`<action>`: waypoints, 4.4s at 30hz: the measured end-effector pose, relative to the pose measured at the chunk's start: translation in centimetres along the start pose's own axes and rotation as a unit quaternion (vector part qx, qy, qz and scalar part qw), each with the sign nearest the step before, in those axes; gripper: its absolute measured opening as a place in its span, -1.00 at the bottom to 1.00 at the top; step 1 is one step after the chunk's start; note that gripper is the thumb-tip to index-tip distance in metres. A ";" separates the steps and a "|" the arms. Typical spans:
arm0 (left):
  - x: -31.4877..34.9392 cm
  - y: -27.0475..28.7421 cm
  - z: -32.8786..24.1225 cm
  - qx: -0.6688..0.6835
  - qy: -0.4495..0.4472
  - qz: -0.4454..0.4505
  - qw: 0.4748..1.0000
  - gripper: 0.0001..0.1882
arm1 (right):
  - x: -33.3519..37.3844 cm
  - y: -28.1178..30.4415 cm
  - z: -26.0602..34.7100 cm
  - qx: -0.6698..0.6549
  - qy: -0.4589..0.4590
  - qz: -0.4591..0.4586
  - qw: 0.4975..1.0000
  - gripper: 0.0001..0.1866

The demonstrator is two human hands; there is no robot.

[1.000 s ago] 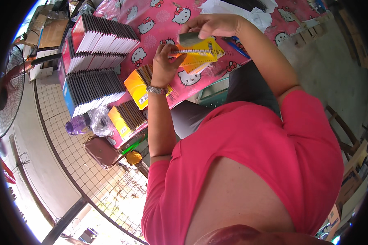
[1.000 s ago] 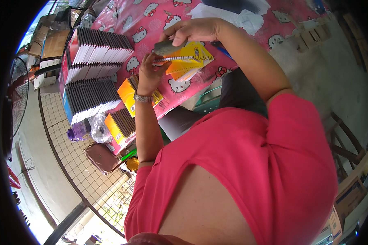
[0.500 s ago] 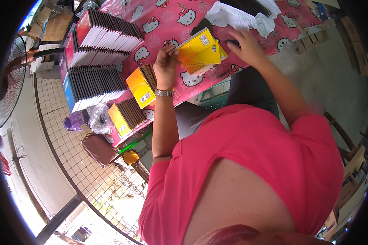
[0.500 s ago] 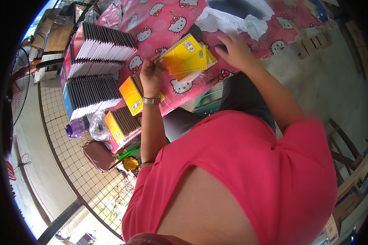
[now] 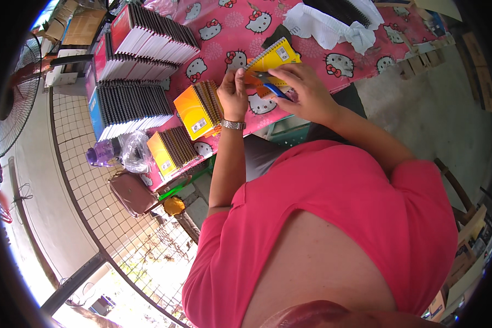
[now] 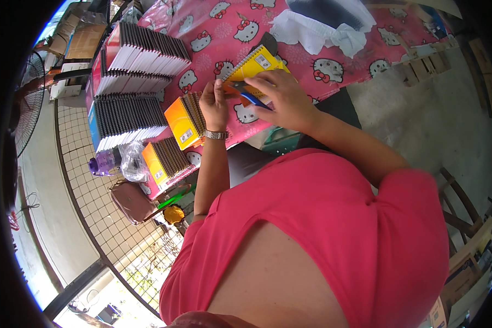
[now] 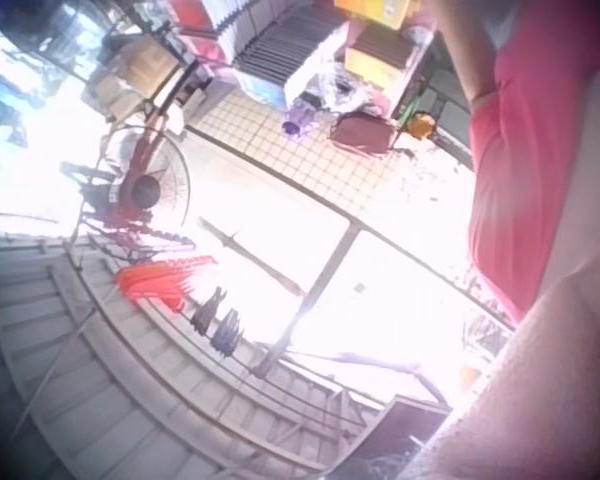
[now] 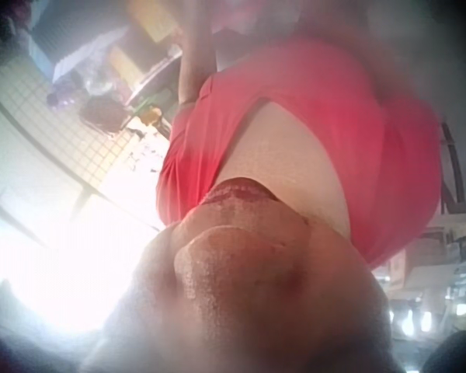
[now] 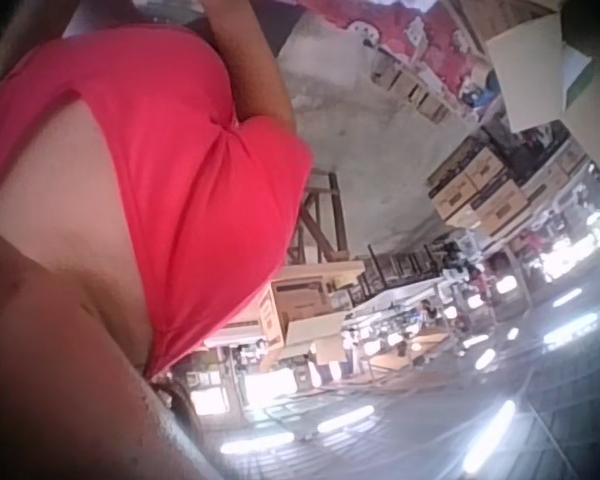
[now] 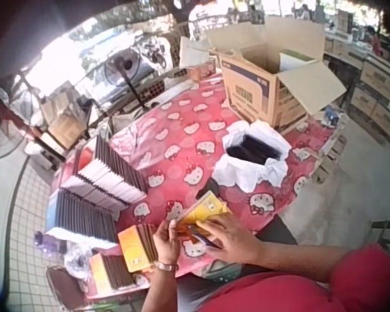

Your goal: The person applies adhesive tape to the spiral bindings of yellow notepads by hand and using a tape dispenser.

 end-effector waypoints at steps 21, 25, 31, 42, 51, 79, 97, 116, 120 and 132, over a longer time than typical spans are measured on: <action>4.1 4.3 -5.9 -0.004 -0.102 -0.328 0.939 -0.71 | 1.5 1.1 -6.3 -0.050 -0.075 -0.043 0.995 -0.60; 7.9 11.0 -5.4 -0.073 -0.071 -0.386 0.917 -0.64 | 4.8 2.5 -11.7 0.129 -0.062 -0.034 0.989 -0.63; 11.2 14.6 -1.7 -0.484 -0.047 -0.312 0.817 -0.66 | -1.1 5.9 -12.6 0.152 -0.030 -0.178 0.972 -0.87; 2.1 -1.1 -7.1 -0.533 -0.302 -0.023 0.790 -0.70 | -9.8 7.2 -31.3 0.313 -0.326 0.023 0.892 -0.60; 1.6 -6.2 -3.3 -0.557 -0.310 0.198 0.745 -0.76 | -10.4 11.6 -18.8 0.301 -0.063 -0.181 0.934 -0.74; -2.2 -5.4 -6.6 -0.521 -0.336 0.126 0.774 -0.89 | -2.1 3.8 -7.6 -0.098 -0.036 0.013 0.994 -0.70; -1.6 -7.1 -6.3 -0.492 -0.332 0.138 0.793 -0.75 | -3.6 5.4 -5.8 -0.018 -0.020 0.131 0.991 -0.73; -1.4 -5.5 -5.2 -0.484 -0.300 0.168 0.805 -0.80 | -12.1 -2.9 -13.5 0.277 -0.127 0.253 0.918 -0.36; -0.1 -5.6 -5.5 -0.569 -0.301 0.039 0.764 -0.72 | -12.9 -1.8 -12.9 0.197 -0.112 0.291 0.929 -0.38; -0.3 -4.9 -4.5 -0.483 -0.269 0.028 0.833 -0.63 | -5.5 2.6 -10.0 -0.548 -0.205 0.276 0.762 -0.54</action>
Point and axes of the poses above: each hand's wrist, its own x-axis away from the middle knuckle, its own y-axis out of the back of the hand, z = x × y, the point moved 2 cm from there along -x, towards the middle knuckle, and after that the axes turned 3 degrees about z, right-handed, at the moved point
